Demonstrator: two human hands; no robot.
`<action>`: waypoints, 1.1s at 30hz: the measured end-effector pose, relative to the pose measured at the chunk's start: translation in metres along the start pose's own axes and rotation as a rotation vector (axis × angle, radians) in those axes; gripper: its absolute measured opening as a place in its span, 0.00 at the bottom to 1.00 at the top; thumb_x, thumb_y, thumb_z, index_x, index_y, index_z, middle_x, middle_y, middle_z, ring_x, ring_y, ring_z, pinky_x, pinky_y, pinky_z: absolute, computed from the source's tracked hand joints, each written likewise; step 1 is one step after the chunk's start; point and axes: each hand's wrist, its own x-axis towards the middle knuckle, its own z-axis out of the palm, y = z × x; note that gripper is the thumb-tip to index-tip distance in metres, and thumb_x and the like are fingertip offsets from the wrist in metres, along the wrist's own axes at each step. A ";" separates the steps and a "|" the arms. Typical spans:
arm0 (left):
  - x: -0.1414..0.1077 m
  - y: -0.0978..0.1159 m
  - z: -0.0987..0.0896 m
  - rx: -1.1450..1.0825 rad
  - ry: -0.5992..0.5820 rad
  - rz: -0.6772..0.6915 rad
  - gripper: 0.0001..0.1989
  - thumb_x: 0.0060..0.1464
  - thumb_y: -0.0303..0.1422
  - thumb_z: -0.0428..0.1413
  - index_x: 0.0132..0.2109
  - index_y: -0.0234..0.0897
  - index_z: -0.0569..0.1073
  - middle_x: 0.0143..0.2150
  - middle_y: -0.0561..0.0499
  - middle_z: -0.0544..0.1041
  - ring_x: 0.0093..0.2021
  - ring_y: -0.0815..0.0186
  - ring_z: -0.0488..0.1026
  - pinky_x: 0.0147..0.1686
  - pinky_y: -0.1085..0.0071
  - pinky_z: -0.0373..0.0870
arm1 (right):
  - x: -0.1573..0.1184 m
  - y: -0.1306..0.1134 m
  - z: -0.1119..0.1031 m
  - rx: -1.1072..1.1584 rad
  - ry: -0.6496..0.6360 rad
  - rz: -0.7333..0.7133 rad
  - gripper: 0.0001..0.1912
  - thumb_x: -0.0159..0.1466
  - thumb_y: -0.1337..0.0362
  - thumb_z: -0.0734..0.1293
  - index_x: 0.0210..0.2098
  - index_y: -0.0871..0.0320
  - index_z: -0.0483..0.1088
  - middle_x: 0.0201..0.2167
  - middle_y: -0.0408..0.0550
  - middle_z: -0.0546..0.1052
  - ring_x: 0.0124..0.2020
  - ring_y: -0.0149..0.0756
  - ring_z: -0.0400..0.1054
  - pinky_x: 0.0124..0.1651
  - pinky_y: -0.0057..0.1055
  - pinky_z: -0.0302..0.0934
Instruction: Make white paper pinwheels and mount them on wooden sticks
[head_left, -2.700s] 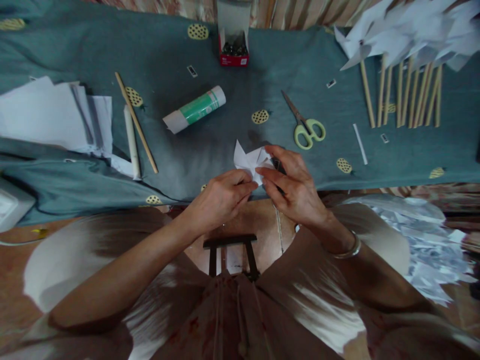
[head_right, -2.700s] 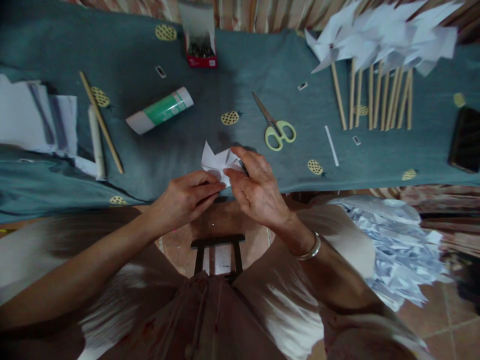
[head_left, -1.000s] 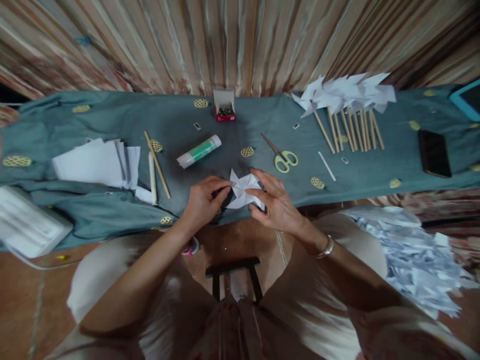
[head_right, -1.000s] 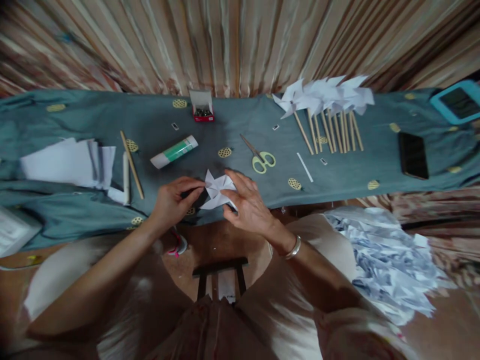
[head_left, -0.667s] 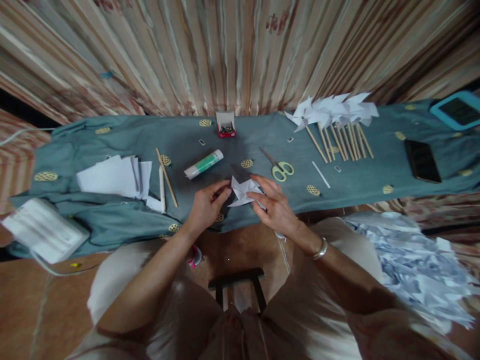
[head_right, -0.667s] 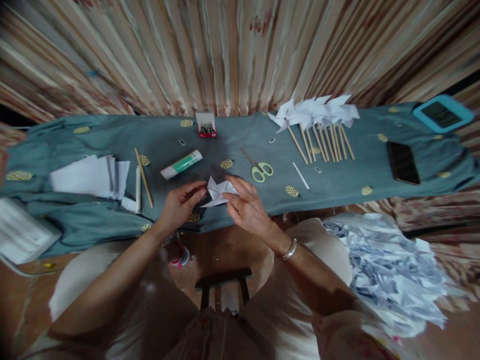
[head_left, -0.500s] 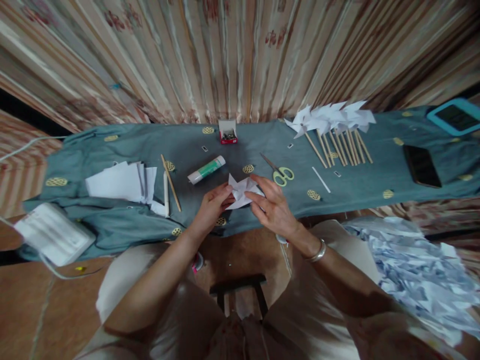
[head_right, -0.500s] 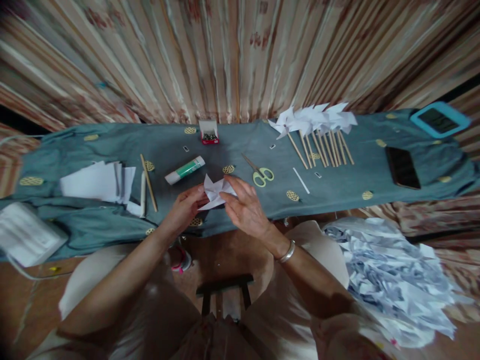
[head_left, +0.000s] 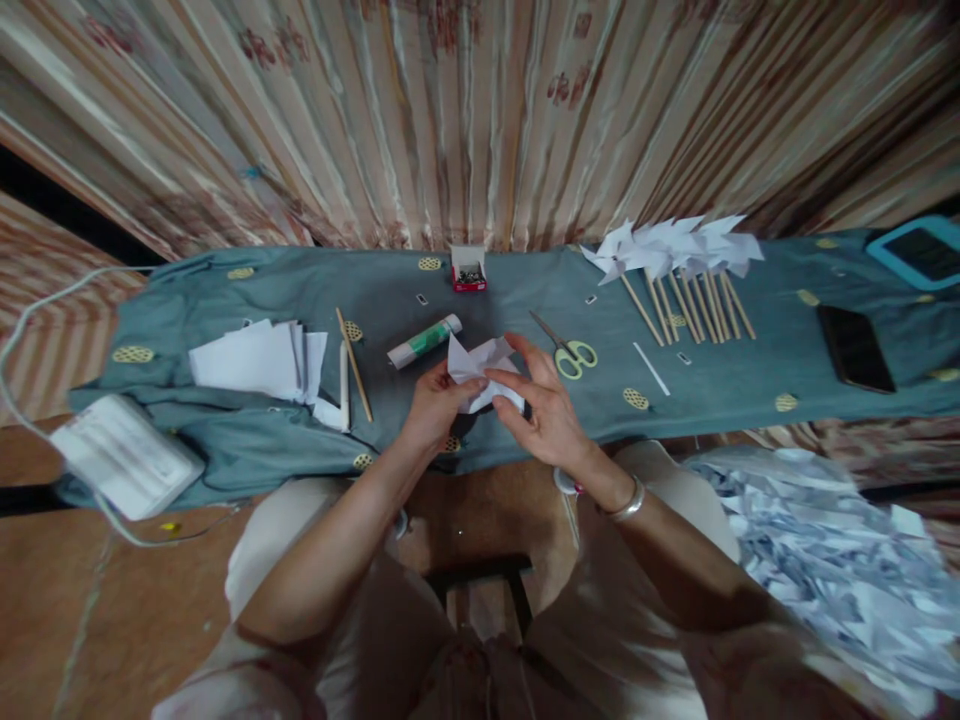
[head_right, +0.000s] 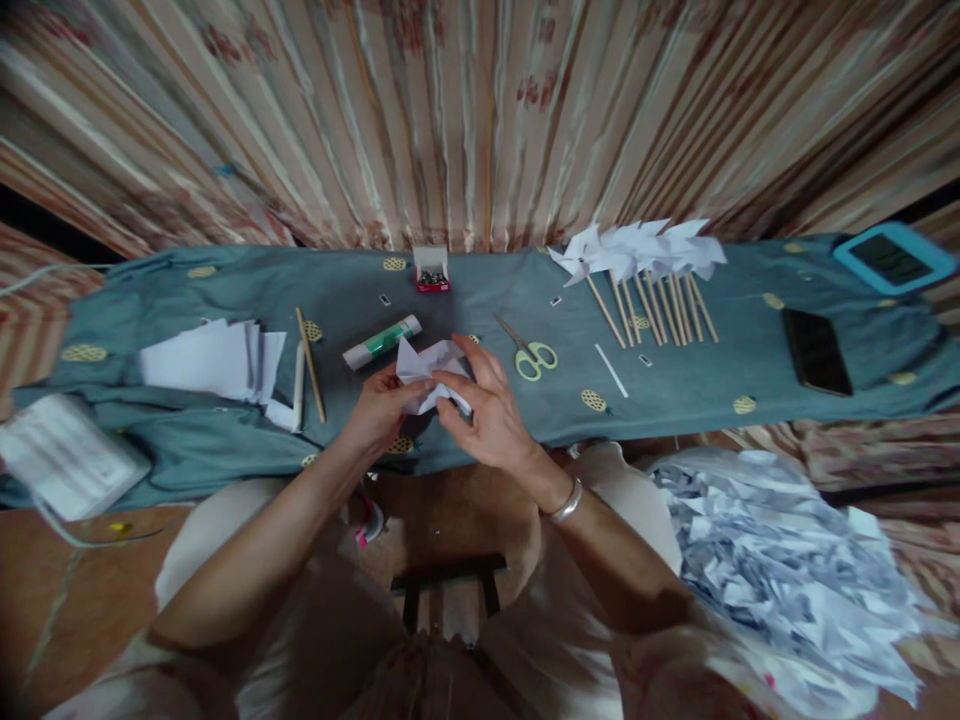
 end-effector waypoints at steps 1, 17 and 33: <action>0.001 0.000 0.000 0.005 0.011 0.012 0.18 0.27 0.31 0.71 0.32 0.34 0.79 0.29 0.52 0.81 0.28 0.67 0.74 0.36 0.70 0.70 | 0.001 -0.001 -0.002 0.023 0.011 0.017 0.16 0.66 0.60 0.63 0.52 0.53 0.73 0.66 0.55 0.62 0.66 0.48 0.58 0.63 0.52 0.60; 0.009 0.003 0.011 0.063 0.064 0.146 0.18 0.31 0.33 0.70 0.35 0.35 0.80 0.30 0.53 0.81 0.31 0.65 0.75 0.38 0.68 0.71 | 0.024 0.012 0.014 0.997 0.213 0.719 0.28 0.47 0.57 0.78 0.45 0.52 0.70 0.33 0.42 0.81 0.35 0.37 0.76 0.45 0.37 0.71; 0.020 0.001 0.004 0.110 0.088 0.132 0.23 0.30 0.33 0.70 0.38 0.33 0.79 0.30 0.54 0.79 0.30 0.67 0.73 0.36 0.68 0.70 | 0.037 0.010 0.021 1.159 0.180 0.857 0.21 0.42 0.60 0.80 0.35 0.55 0.73 0.23 0.35 0.78 0.24 0.28 0.69 0.32 0.27 0.64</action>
